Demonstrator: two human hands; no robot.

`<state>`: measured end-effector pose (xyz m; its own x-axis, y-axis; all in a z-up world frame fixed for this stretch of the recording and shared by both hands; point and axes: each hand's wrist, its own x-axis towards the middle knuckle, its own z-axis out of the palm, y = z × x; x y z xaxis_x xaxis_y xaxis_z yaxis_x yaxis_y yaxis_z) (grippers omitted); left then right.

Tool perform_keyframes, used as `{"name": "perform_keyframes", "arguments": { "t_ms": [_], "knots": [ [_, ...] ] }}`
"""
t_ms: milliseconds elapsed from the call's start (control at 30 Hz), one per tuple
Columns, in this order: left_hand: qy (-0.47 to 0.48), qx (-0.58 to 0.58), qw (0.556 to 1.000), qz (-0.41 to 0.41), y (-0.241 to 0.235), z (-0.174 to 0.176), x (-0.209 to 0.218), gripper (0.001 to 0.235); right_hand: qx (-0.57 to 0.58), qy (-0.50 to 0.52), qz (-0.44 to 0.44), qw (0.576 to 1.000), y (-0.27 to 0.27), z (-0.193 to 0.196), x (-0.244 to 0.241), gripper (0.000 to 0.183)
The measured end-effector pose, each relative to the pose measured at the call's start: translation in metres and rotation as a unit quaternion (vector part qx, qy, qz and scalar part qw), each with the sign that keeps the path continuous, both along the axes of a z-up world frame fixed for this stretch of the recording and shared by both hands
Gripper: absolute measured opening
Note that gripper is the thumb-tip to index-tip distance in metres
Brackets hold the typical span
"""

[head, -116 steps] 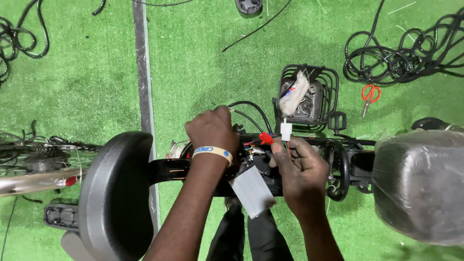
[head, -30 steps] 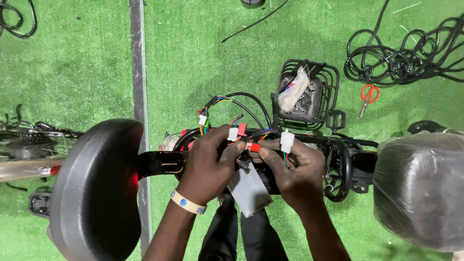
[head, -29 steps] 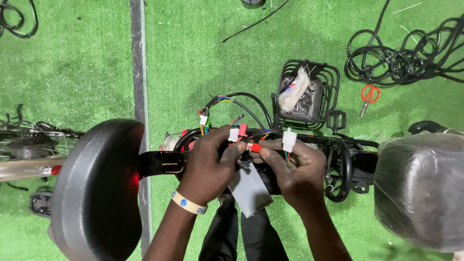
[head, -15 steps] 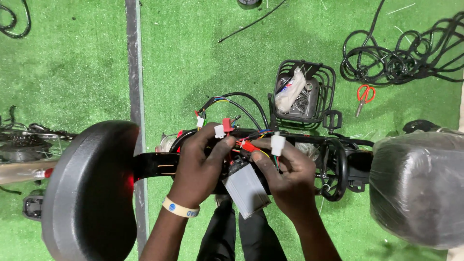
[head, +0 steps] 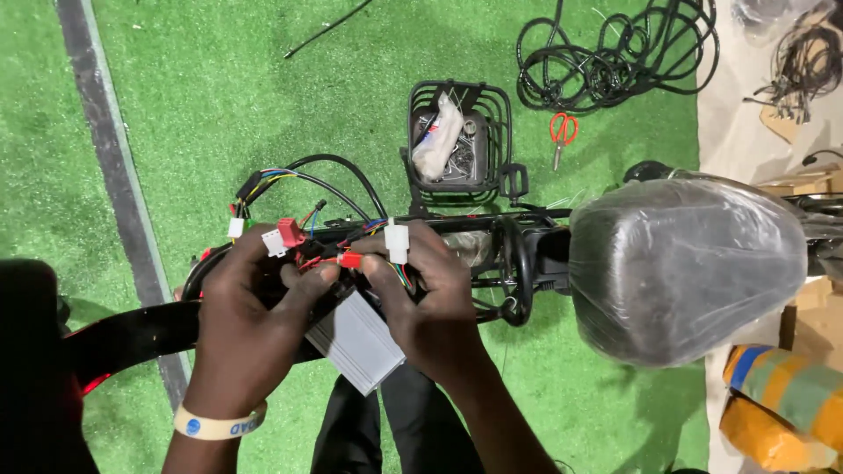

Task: The person connects various colored wires to a silver controller box mounted on an electric bicycle frame. They plug in connectors, organize the wiring, and secure the controller within the frame.

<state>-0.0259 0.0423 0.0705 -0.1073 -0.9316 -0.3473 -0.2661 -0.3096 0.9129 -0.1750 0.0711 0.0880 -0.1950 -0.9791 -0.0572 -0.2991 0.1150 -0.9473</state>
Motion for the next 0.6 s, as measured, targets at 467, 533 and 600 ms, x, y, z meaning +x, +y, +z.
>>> {"name": "perform_keyframes", "arguments": {
  "t_ms": [467,533,600],
  "knots": [
    [-0.036,0.016,0.999,0.013,-0.006,-0.012,0.005,0.021,0.095,-0.16,-0.072,0.98,0.007,-0.008,0.013,0.019],
    [-0.026,0.014,0.999,0.013,-0.005,-0.015,0.005,0.021,0.109,-0.16,-0.088,0.977,0.006,-0.006,0.016,0.019],
    [0.025,0.045,0.997,0.051,-0.004,-0.019,0.007,0.026,0.096,-0.136,-0.101,0.981,0.006,-0.004,0.021,0.017]
  ]
}}
